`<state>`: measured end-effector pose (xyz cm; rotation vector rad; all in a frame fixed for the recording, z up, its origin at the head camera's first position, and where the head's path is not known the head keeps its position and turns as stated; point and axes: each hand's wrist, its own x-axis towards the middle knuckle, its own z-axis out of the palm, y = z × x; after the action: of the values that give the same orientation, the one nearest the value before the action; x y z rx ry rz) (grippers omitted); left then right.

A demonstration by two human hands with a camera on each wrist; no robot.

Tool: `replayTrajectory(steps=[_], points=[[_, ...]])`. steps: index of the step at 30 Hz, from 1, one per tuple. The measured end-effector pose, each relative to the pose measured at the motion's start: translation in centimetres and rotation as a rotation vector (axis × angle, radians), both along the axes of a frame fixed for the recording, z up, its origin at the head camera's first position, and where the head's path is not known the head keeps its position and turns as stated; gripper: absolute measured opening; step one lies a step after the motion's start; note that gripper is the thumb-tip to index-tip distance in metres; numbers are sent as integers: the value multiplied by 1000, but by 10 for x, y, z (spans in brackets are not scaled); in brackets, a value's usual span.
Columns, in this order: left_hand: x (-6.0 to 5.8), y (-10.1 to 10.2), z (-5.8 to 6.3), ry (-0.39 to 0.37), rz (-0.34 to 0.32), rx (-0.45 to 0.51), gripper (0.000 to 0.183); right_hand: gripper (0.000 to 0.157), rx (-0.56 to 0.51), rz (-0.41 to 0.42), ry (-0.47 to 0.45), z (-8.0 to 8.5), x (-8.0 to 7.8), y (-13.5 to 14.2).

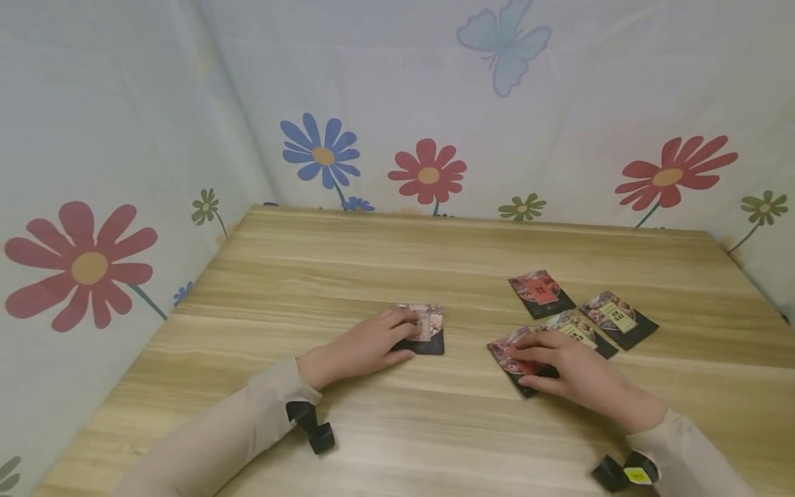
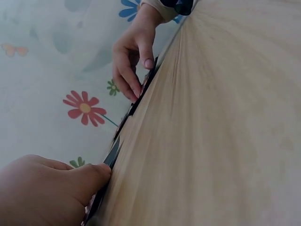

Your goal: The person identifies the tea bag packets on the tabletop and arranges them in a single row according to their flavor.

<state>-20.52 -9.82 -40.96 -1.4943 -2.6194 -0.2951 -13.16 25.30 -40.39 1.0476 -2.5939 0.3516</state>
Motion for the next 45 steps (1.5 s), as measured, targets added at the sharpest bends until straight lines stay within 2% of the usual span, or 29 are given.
replayTrajectory(steps=[5, 24, 35, 45], points=[[0, -5, -1, -11, 16, 4, 37, 36, 4, 1, -5, 1, -1, 1], [2, -14, 3, 18, 0, 7, 36, 35, 36, -25, -6, 1, 1, -3], [3, -21, 3, 30, -7, 2, 32, 38, 75, -83, -34, 1, 6, -10], [3, -23, 4, 24, -1, 21, 30, 47, 109, -126, -61, 8, 7, -25]])
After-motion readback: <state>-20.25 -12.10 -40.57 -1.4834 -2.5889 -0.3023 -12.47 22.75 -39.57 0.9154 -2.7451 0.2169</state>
